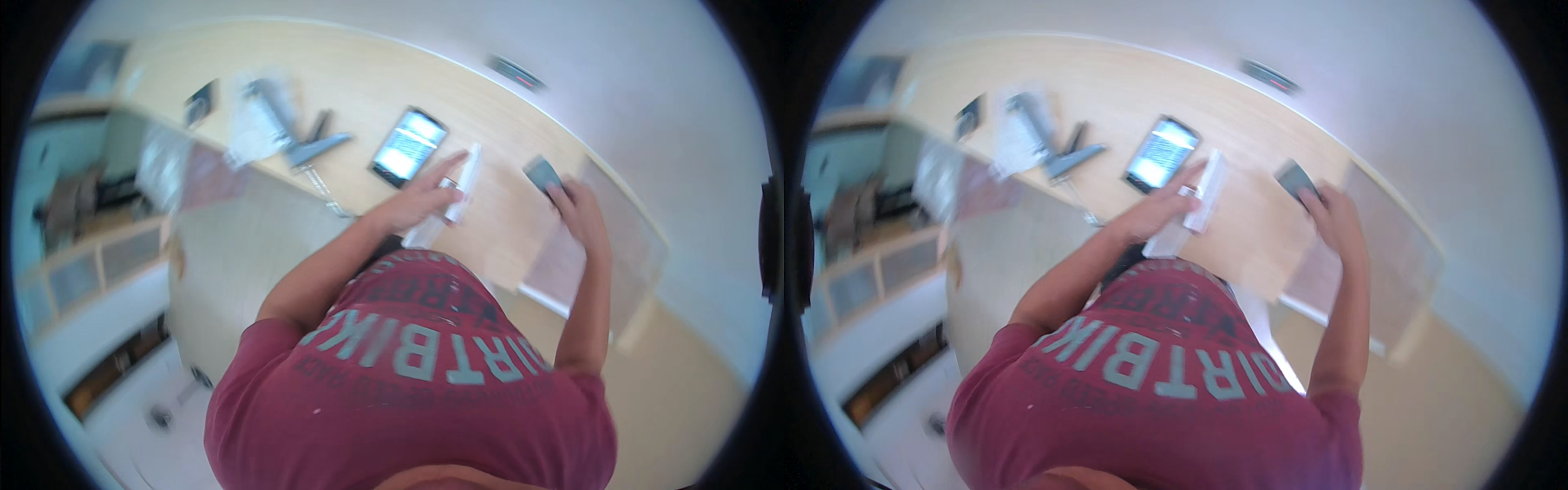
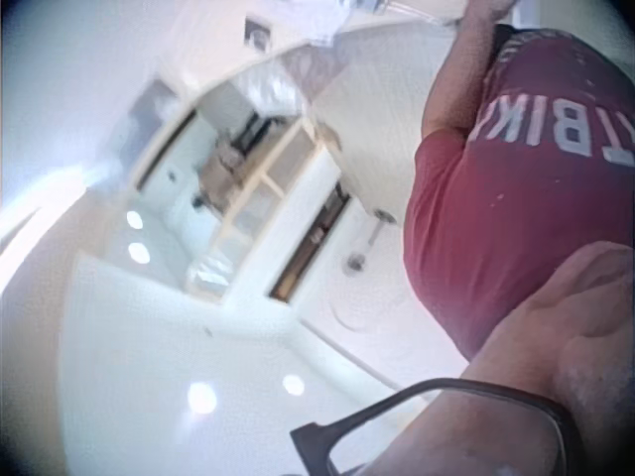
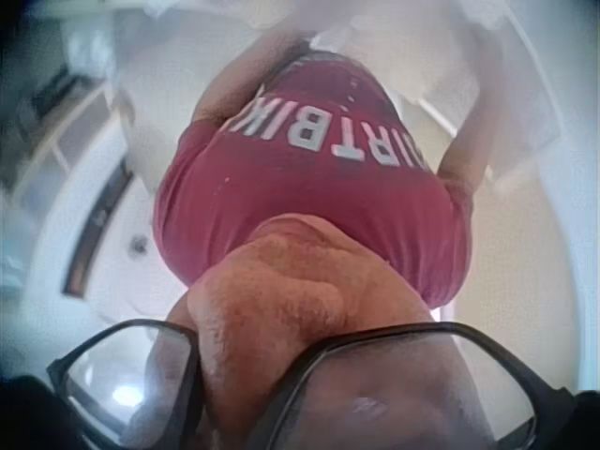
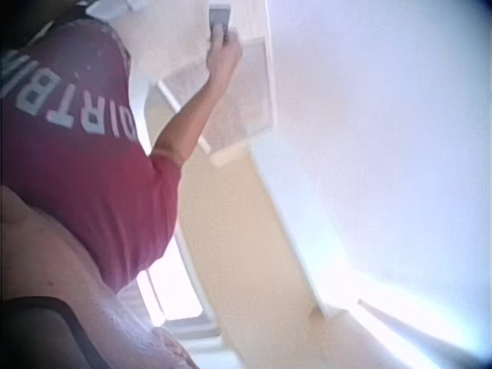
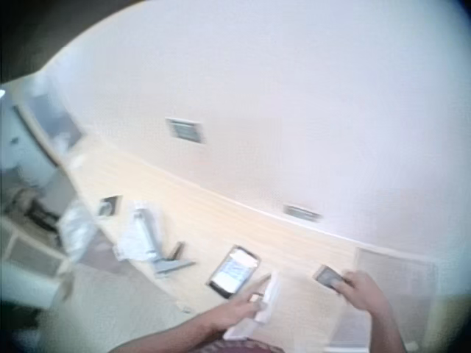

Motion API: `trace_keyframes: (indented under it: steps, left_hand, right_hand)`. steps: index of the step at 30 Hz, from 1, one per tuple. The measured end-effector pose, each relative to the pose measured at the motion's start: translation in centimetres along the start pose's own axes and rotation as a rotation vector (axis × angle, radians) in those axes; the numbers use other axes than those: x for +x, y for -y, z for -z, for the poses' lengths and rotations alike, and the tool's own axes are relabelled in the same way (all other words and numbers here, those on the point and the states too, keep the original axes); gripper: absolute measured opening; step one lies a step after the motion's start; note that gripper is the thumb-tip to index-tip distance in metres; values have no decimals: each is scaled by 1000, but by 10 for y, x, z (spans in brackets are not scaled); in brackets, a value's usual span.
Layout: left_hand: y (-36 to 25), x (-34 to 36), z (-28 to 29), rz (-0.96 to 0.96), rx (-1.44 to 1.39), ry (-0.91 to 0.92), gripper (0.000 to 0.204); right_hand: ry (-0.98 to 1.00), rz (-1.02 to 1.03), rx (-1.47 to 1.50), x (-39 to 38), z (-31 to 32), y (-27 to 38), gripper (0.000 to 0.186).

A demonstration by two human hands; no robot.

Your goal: The person removes an existing electrical outlet cover from the wall using a putty knife, then installs a new cover plate. They later wash a cloth in the kitchen sink.

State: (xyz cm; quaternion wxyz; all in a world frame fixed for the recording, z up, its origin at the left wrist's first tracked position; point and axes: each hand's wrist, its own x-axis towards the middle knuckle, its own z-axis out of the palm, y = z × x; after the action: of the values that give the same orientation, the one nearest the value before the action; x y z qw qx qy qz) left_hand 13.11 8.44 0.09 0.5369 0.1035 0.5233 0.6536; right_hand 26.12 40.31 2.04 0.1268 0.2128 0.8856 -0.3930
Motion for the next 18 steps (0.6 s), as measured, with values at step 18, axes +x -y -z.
trace_keyframes:
  steps: [18]
  left_hand:
    - [59, -343, 199, -491, -279, -358, 82]
  right_hand:
    - [227, 346, 268, 48, -265, 336, 27]
